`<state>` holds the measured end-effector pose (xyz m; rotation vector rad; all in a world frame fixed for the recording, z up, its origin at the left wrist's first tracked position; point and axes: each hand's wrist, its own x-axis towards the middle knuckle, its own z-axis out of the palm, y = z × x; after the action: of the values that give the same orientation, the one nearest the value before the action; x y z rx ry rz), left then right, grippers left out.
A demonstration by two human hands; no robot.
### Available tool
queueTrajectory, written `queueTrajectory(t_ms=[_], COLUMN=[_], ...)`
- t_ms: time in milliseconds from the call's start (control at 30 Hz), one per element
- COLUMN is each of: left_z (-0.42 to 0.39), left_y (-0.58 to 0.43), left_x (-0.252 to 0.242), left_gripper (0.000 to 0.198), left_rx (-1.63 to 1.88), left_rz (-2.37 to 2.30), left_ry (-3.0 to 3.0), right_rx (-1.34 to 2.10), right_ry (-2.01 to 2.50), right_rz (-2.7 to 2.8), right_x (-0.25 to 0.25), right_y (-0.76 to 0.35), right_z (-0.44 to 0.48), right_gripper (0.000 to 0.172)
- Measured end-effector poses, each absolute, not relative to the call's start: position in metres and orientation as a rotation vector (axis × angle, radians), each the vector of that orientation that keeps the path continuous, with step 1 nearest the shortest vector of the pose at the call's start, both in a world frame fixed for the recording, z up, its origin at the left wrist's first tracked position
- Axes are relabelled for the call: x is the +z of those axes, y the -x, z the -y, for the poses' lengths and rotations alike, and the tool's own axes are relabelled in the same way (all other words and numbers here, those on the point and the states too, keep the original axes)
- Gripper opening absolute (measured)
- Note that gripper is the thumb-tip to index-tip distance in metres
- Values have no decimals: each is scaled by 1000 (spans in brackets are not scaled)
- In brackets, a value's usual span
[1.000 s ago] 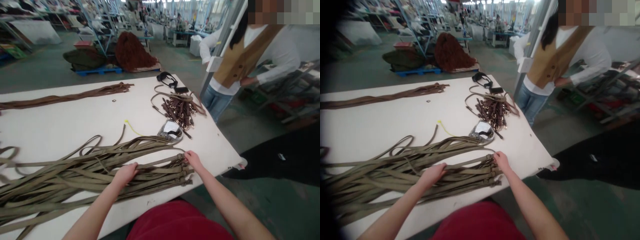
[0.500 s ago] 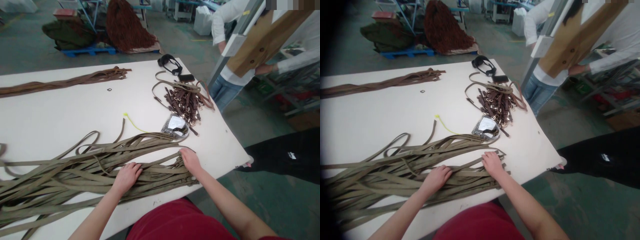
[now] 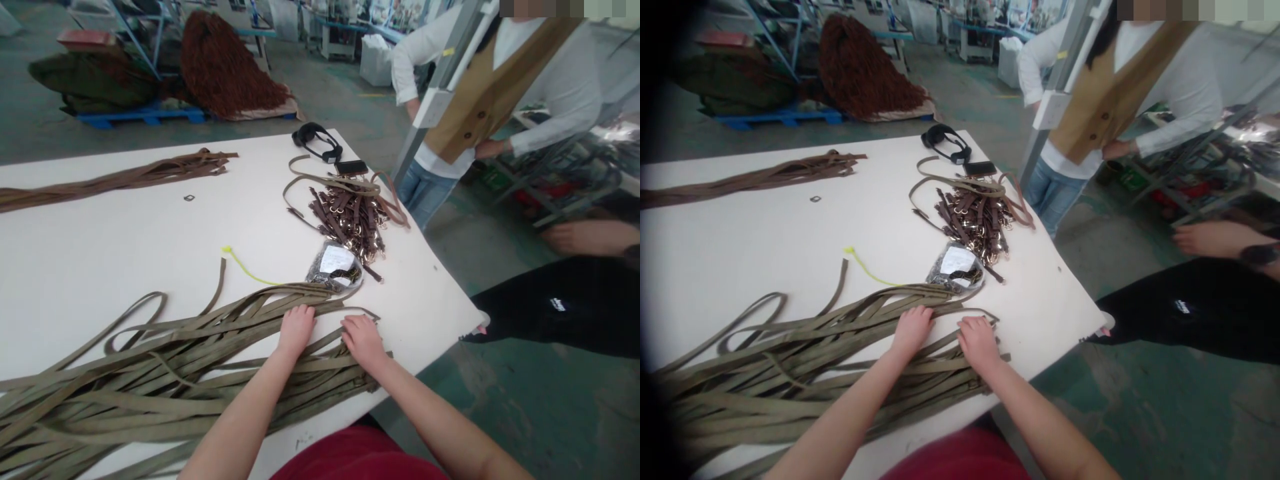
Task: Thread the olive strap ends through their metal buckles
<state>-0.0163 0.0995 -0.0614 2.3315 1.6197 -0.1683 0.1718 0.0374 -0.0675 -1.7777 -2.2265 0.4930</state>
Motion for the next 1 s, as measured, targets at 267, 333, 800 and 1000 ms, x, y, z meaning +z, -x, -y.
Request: queueTrajectory(t_ms=[267, 333, 800, 1000], left_z=[-70, -63, -52, -48], left_y=[48, 58, -9, -4], left_x=[-59, -50, -15, -20], left_gripper=[26, 28, 36, 34], left_rx=[-315, -363, 242, 322], left_rz=[-1549, -1540, -1557, -1502], left_ry=[-2103, -2049, -1676, -1443], right_rx=[798, 994, 772, 499], right_ry=[1898, 1766, 1893, 1958], right_rz=[2296, 2153, 1996, 2296], right_x=[-62, -55, -33, -52], right_y=[-226, -232, -221, -219], right_z=[-84, -84, -138, -177], right_gripper=[18, 19, 23, 17])
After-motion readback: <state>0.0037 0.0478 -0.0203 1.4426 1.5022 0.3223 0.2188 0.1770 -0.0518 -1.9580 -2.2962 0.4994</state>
